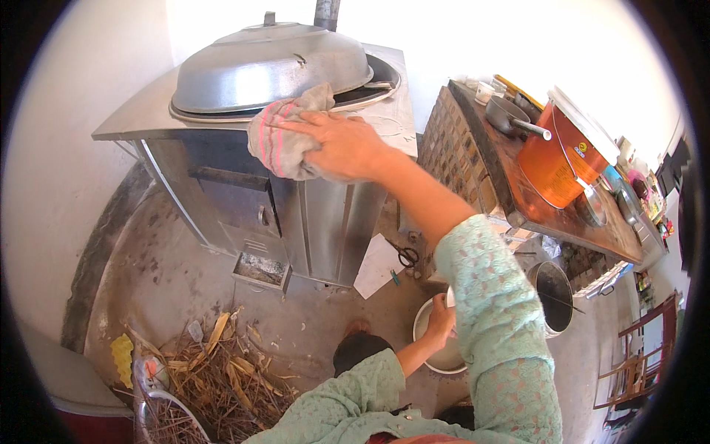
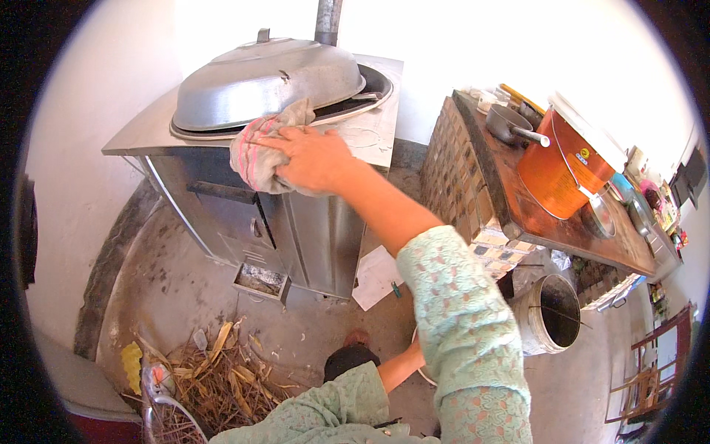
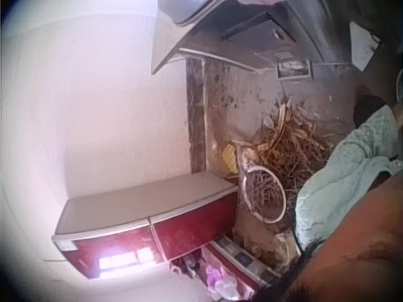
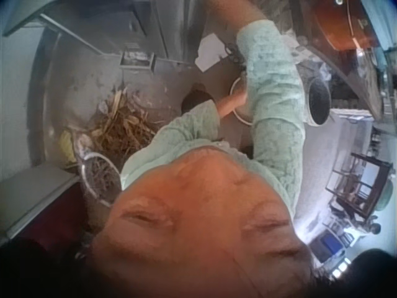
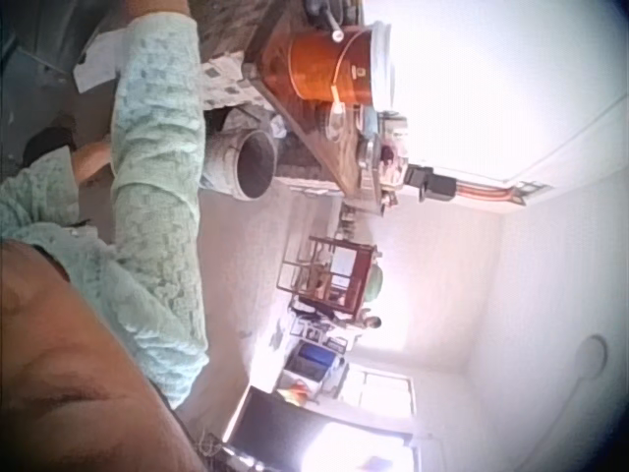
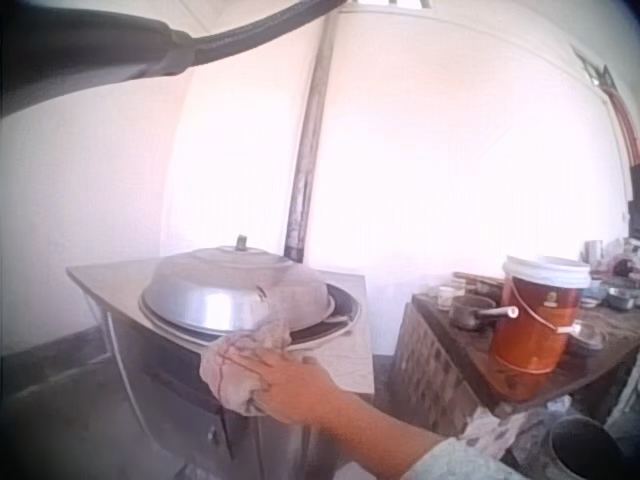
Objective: The person clears a table by moving a food cover and wiping a bowl, then walks to a kitchen counter to wipe a plate and the surface. They pour liquid from a metal bowl into another bowl, then wash and dry the metal bowl using a cloth.
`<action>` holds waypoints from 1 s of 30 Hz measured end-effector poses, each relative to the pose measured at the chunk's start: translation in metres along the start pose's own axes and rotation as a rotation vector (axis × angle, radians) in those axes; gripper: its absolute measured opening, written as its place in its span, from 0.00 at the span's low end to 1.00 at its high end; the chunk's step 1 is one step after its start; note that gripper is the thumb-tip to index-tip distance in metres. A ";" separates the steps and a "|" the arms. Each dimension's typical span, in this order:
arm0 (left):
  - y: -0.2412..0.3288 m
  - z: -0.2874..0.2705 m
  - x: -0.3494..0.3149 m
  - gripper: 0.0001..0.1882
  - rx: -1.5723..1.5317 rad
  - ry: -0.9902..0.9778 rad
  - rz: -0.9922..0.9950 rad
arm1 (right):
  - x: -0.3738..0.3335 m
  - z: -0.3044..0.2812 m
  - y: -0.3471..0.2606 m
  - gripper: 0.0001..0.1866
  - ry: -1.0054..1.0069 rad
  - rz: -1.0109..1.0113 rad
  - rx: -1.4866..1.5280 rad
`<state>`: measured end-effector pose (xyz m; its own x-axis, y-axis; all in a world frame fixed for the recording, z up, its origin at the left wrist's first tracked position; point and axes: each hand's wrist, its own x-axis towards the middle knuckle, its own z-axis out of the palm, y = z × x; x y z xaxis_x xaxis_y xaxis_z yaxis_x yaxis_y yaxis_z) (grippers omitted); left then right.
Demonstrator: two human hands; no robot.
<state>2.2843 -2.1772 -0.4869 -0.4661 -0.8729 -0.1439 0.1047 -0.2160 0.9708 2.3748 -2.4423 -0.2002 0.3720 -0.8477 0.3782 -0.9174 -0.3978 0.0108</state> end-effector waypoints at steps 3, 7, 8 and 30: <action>0.057 -0.032 0.008 0.34 -0.369 -0.288 -0.528 | -0.017 -0.023 0.036 0.30 -0.145 0.149 0.210; 0.059 -0.035 0.004 0.34 -0.398 -0.271 -0.509 | -0.043 -0.044 0.086 0.23 -0.139 0.097 0.179; 0.059 -0.032 0.002 0.35 -0.412 -0.298 -0.517 | -0.051 -0.044 0.106 0.22 -0.121 0.146 0.154; 0.041 -0.004 0.009 0.28 -0.446 -0.445 -0.499 | -0.117 -0.049 0.123 0.20 0.205 0.194 0.393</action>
<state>2.2874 -2.1959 -0.4492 -0.8470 -0.3916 -0.3594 0.0891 -0.7712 0.6304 2.2111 -2.3750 -0.1981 0.1280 -0.8485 0.5135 -0.8296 -0.3753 -0.4135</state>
